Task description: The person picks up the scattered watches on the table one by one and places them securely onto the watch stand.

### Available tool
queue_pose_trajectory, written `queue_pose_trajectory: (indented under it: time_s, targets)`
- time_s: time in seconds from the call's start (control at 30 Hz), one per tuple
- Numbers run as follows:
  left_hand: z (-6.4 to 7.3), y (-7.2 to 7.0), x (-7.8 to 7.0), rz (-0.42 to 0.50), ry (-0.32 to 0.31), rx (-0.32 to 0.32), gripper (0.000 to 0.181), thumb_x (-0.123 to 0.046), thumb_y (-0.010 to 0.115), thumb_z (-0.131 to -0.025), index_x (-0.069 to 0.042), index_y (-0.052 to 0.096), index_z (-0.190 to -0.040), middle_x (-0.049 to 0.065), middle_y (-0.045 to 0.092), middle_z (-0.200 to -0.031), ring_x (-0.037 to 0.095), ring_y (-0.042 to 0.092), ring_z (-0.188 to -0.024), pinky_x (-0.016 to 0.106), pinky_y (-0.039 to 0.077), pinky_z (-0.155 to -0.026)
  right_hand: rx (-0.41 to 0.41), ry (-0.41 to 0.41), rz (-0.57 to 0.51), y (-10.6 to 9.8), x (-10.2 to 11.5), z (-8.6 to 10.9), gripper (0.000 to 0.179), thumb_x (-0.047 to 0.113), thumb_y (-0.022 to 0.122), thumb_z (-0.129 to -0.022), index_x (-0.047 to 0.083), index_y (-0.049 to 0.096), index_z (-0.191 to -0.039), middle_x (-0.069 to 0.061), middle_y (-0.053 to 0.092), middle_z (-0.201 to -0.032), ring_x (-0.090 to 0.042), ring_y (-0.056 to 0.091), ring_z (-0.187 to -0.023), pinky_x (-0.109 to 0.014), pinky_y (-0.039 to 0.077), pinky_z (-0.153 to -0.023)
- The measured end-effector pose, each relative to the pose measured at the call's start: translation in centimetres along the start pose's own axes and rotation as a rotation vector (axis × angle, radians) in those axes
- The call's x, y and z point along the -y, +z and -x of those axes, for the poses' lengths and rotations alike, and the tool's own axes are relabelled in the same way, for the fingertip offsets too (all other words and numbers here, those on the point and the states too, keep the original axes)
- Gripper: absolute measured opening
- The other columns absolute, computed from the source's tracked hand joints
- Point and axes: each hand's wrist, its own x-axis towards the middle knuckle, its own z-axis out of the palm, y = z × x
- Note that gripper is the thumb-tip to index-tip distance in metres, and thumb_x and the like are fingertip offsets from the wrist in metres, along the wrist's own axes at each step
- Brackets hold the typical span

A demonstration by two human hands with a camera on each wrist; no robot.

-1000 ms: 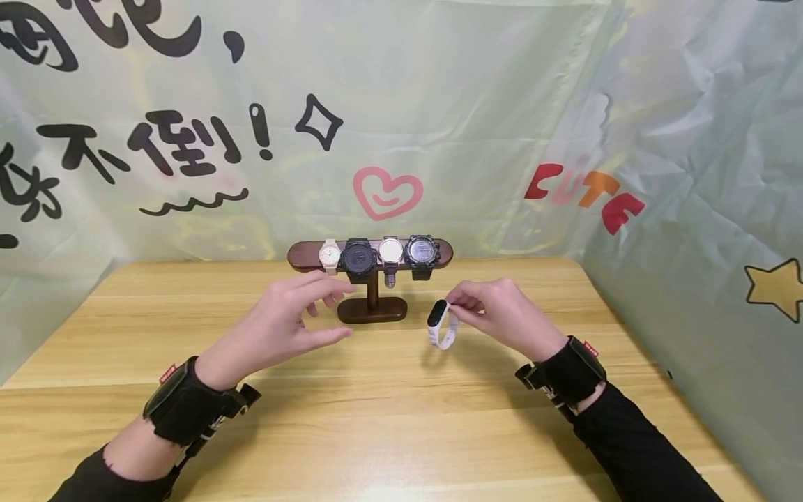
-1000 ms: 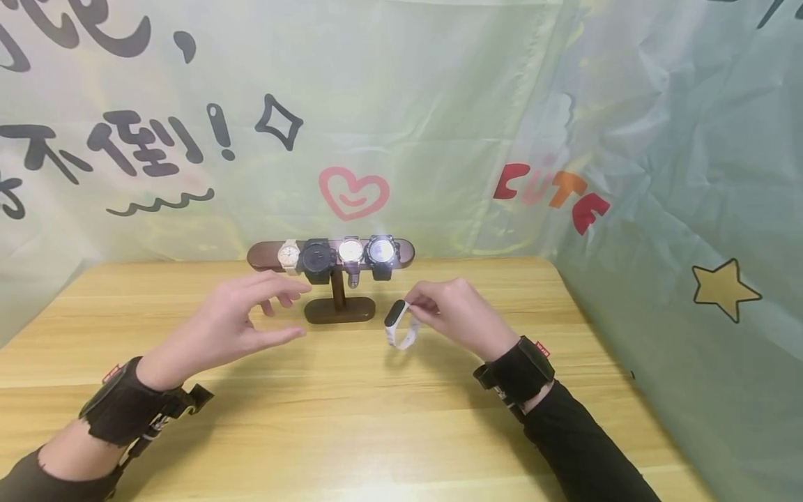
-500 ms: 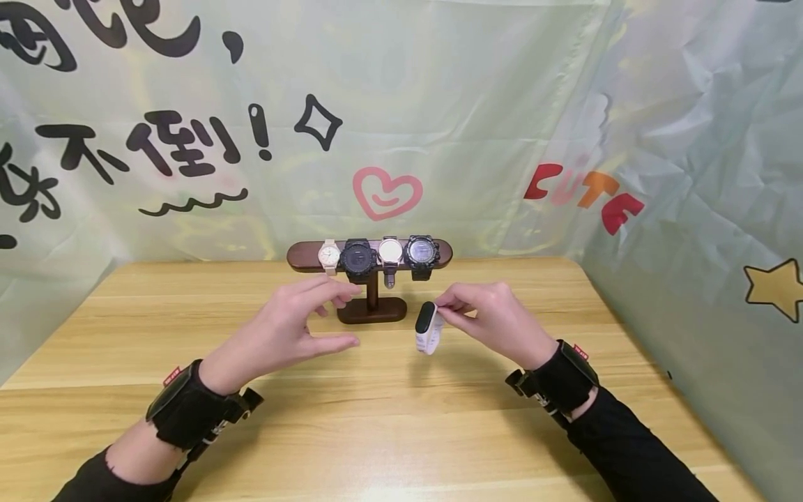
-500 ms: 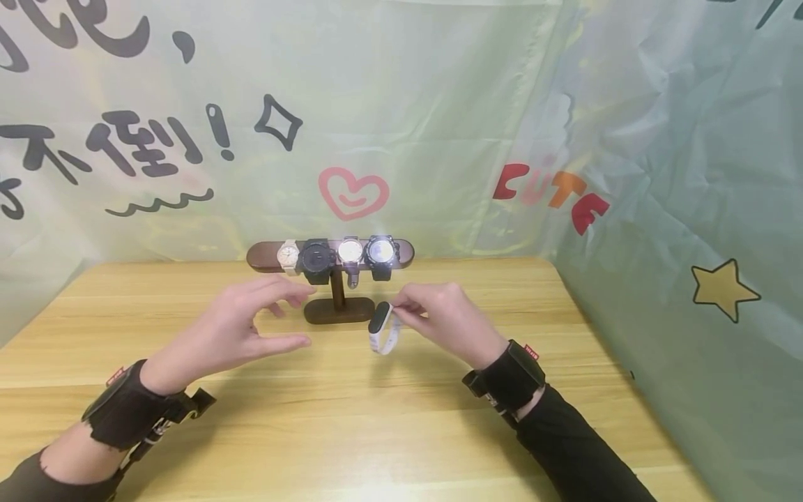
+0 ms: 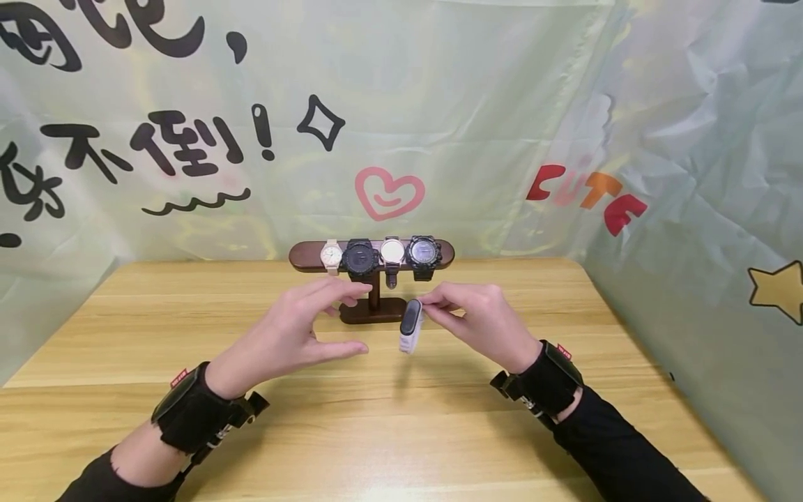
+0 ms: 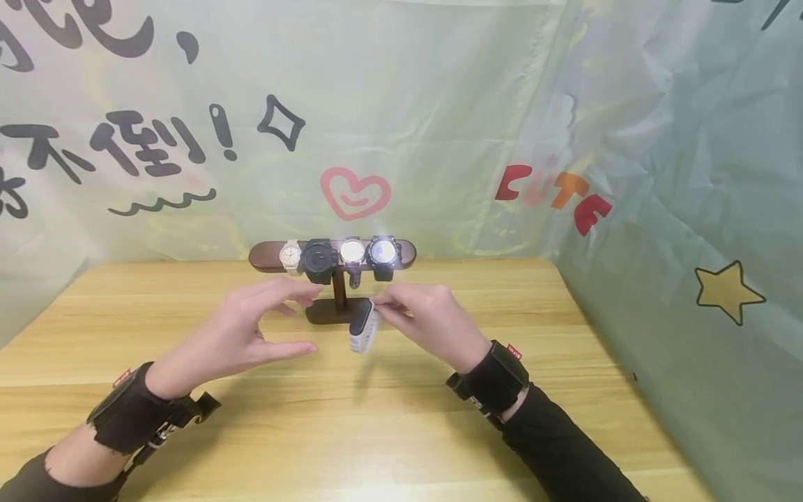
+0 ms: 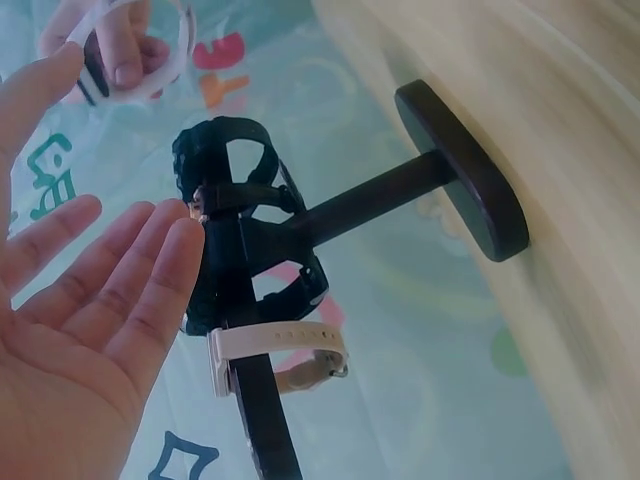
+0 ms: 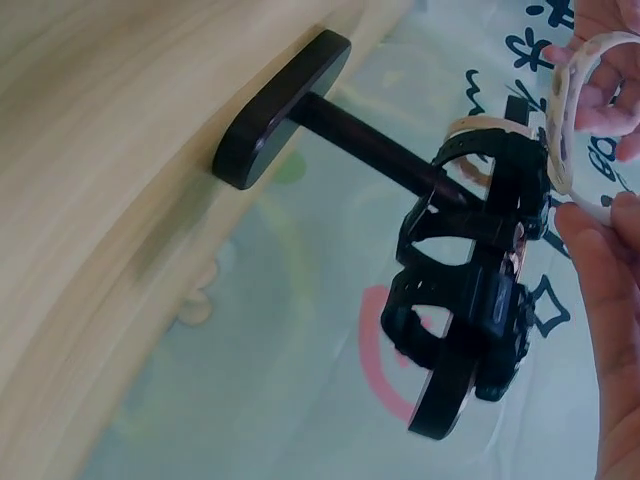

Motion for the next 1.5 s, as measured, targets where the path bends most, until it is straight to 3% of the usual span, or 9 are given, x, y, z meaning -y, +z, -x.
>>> queue_pose_trajectory:
  time_s: [0.23, 0.47, 0.83, 1.03, 1.27, 1.5]
  targets:
    - [0.0, 0.2, -0.2, 0.015, -0.007, 0.008, 0.073, -0.031, 0.097, -0.081, -0.014, 0.064, -0.144, -0.002, 0.071, -0.122, 0.010, 0.068, -0.110, 0.021, 0.063, -0.085, -0.005, -0.033, -0.020, 1.1, 0.6, -1.1, 0.021, -0.003, 0.089, -0.083, 0.005, 0.080, -0.101, -0.004, 0.082, -0.092, -0.011, 0.079, -0.079, -0.022, 0.065, -0.076]
    - [-0.1, 0.1, -0.5, 0.024, 0.001, -0.005, 0.073, -0.031, 0.097, -0.081, -0.014, 0.064, -0.144, -0.002, 0.071, -0.123, 0.009, 0.069, -0.109, 0.024, 0.064, -0.085, -0.024, -0.096, -0.052, 2.2, 1.2, -2.2, 0.021, -0.005, 0.088, -0.083, 0.003, 0.080, -0.101, -0.006, 0.082, -0.090, -0.013, 0.079, -0.079, -0.019, 0.064, -0.077]
    - [-0.1, -0.2, -0.3, 0.160, -0.065, 0.010, 0.070, -0.022, 0.097, -0.081, -0.018, 0.066, -0.143, -0.005, 0.071, -0.125, 0.010, 0.070, -0.112, 0.025, 0.065, -0.088, -0.060, -0.122, -0.049, 3.3, 1.7, -3.4, 0.017, -0.003, 0.089, -0.084, 0.002, 0.080, -0.097, -0.007, 0.083, -0.088, -0.014, 0.080, -0.077, -0.018, 0.063, -0.075]
    - [-0.1, -0.2, -0.3, 0.150, -0.058, -0.006, 0.067, -0.021, 0.098, -0.080, -0.018, 0.068, -0.141, -0.006, 0.073, -0.122, 0.008, 0.071, -0.106, 0.024, 0.064, -0.088, -0.070, -0.122, -0.044, 3.9, 1.6, -3.7, 0.017, -0.003, 0.088, -0.084, 0.002, 0.080, -0.097, -0.006, 0.082, -0.086, -0.012, 0.078, -0.073, -0.017, 0.062, -0.071]
    - [-0.1, -0.2, -0.4, 0.129, -0.063, -0.018, 0.066, -0.022, 0.098, -0.080, -0.017, 0.071, -0.140, -0.004, 0.075, -0.121, 0.007, 0.071, -0.104, 0.031, 0.066, -0.087, -0.093, -0.126, -0.025, 4.3, 1.5, -3.7, 0.015, -0.003, 0.086, -0.086, 0.003, 0.081, -0.099, -0.005, 0.081, -0.083, -0.008, 0.072, -0.065, -0.018, 0.060, -0.063]
    - [-0.1, -0.3, -0.5, 0.126, -0.060, -0.025, 0.064, -0.022, 0.097, -0.081, -0.016, 0.071, -0.139, -0.004, 0.074, -0.123, 0.014, 0.073, -0.105, 0.021, 0.063, -0.088, -0.094, -0.120, -0.035, 4.3, 1.5, -3.7, 0.014, -0.003, 0.082, -0.090, 0.002, 0.083, -0.103, -0.008, 0.083, -0.087, -0.007, 0.067, -0.062, -0.022, 0.056, -0.055]
